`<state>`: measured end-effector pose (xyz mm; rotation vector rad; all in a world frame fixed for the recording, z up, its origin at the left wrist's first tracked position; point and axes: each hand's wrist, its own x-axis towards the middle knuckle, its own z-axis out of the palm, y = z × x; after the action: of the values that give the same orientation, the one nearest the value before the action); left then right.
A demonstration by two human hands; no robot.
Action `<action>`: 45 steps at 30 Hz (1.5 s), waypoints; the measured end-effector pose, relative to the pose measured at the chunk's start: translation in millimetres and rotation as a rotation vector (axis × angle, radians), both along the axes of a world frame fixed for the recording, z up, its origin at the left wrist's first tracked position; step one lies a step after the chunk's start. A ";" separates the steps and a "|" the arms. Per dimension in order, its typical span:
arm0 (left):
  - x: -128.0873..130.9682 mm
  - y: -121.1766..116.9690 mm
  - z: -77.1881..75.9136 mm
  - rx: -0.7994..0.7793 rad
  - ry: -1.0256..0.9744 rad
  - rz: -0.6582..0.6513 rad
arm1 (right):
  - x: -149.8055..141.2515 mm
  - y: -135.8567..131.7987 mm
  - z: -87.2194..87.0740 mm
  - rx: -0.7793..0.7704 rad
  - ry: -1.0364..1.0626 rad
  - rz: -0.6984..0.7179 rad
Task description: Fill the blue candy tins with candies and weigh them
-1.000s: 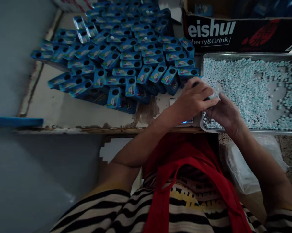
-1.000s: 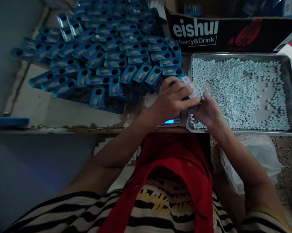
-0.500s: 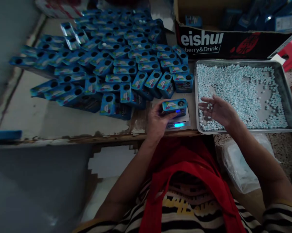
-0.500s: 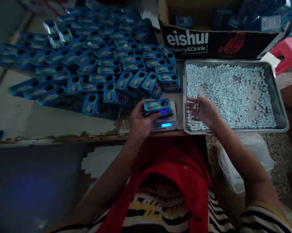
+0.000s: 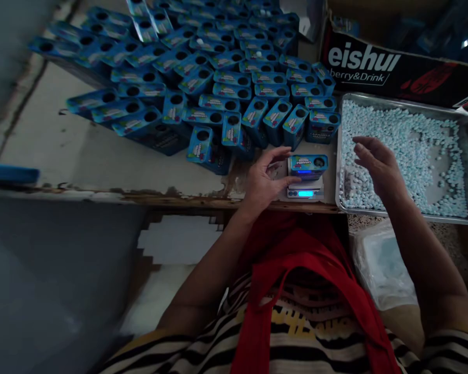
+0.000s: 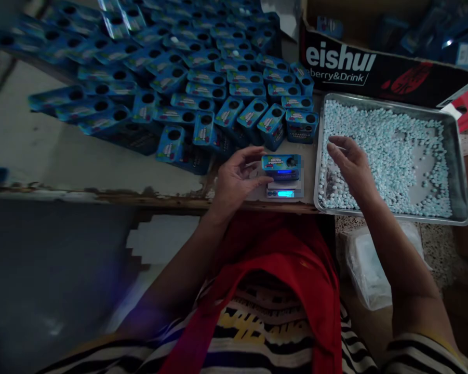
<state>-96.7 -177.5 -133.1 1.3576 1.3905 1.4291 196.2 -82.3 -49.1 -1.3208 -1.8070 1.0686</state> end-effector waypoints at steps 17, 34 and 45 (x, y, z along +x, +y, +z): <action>13.0 2.9 -0.6 0.128 0.183 0.056 | 12.6 2.9 2.6 -0.385 0.347 -0.152; 47.1 46.5 58.4 0.430 0.694 -0.239 | -43.0 -25.6 -33.8 -0.903 1.126 -0.286; 30.7 20.4 -18.6 0.088 -0.045 0.126 | -23.5 -17.5 -17.5 -0.847 0.812 -0.167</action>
<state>-66.0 -157.1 -151.6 1.3032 1.4197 1.6106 172.7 -99.9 -66.6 -1.1469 -0.6311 2.0080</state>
